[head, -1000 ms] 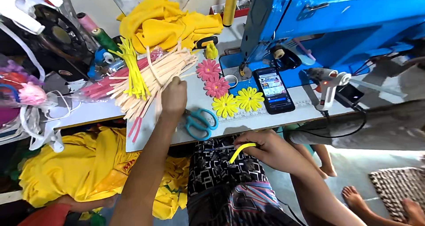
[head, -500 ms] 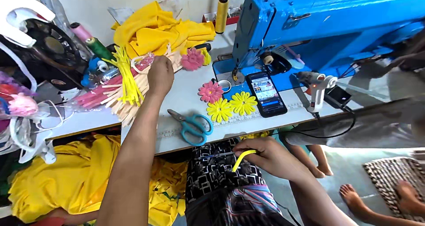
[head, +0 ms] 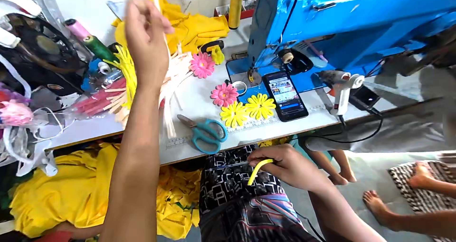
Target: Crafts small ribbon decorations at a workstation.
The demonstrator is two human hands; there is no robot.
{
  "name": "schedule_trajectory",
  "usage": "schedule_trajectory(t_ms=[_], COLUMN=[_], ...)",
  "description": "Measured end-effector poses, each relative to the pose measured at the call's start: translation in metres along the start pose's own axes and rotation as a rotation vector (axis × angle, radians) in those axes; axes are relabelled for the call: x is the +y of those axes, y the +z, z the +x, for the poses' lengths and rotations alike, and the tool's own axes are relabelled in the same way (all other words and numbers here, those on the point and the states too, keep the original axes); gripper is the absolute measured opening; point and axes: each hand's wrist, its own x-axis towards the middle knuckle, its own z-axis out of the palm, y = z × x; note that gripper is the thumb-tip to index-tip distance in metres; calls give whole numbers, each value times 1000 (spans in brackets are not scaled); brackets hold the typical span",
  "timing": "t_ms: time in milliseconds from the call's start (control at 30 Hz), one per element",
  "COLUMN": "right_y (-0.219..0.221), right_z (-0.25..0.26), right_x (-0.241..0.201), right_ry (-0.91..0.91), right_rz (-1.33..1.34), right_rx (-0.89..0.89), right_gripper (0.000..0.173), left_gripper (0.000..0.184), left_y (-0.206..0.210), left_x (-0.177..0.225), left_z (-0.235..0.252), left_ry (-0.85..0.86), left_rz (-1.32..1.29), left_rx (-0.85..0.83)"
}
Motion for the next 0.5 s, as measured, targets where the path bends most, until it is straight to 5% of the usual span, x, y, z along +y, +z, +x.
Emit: schedule_trajectory(t_ms=[133, 233, 367, 500], right_y=[1, 1, 4, 5], right_z=[-2, -4, -4, -5], right_x=[-1, -1, -2, -1], right_ry=[-12, -21, -43, -46], right_rz=[17, 28, 29, 37], right_rx=[4, -7, -7, -10], right_gripper=[20, 20, 19, 19], left_gripper=[11, 15, 19, 17], left_y=[-17, -7, 31, 46], left_x=[48, 73, 48, 21], left_z=[1, -36, -100, -130], left_ry=[152, 190, 65, -67], left_rz=[-183, -182, -115, 58], left_rx=[221, -121, -580, -687])
